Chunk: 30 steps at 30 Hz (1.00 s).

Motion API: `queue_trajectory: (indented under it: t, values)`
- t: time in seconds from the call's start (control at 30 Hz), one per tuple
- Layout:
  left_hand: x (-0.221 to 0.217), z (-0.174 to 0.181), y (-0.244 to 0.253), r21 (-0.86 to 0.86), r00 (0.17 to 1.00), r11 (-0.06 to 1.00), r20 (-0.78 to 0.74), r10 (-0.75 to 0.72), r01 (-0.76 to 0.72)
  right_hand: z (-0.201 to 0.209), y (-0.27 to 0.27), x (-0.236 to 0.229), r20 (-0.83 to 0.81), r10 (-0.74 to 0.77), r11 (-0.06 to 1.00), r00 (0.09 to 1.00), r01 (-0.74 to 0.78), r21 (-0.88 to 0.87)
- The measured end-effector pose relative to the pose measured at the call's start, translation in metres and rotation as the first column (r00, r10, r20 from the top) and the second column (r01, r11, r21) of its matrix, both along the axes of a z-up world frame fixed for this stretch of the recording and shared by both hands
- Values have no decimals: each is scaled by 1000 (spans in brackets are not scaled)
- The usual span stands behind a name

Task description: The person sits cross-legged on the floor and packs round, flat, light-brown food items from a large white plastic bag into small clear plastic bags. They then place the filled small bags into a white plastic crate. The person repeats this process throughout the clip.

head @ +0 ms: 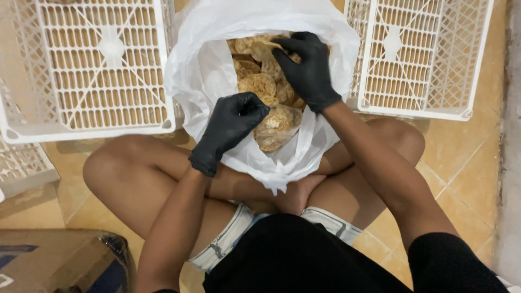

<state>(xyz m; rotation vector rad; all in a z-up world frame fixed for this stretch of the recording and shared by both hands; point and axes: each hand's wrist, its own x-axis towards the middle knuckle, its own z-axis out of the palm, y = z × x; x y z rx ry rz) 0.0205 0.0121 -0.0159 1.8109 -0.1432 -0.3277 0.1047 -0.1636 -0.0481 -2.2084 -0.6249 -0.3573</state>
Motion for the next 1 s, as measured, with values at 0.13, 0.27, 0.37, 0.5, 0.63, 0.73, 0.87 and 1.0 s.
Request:
queue_trajectory:
  t: [0.13,0.27,0.37,0.5,0.63,0.73,0.87,1.0]
  values:
    - [-8,-9,-2,-138,1000,990,-11,23,-24,31,-21,-46,-82,64,984,995,-49,169]
    - [-4,-9,-4,-108,999,994,19,32,-30,62,-35,-76,-185,19,995,983,0,99]
    - [-10,-13,-6,-137,999,990,-34,33,-37,76,-33,-91,-92,56,998,994,-54,26]
    - [-15,-10,-6,-194,999,981,-49,4,-13,75,-31,-99,55,204,956,977,-187,-228]
    - [-19,-10,-5,-149,1000,989,-10,-3,1,69,-23,-108,177,223,893,959,-128,-431]
    - [-18,-19,-3,-185,1000,983,14,2,1,64,-21,-113,197,176,897,964,-75,-437]
    - [-17,-20,-2,-160,998,987,55,-3,12,60,-21,-114,233,209,873,950,-74,-482]
    - [-15,-23,-4,-157,999,988,45,-10,17,47,-22,-110,207,268,826,941,-113,-552]
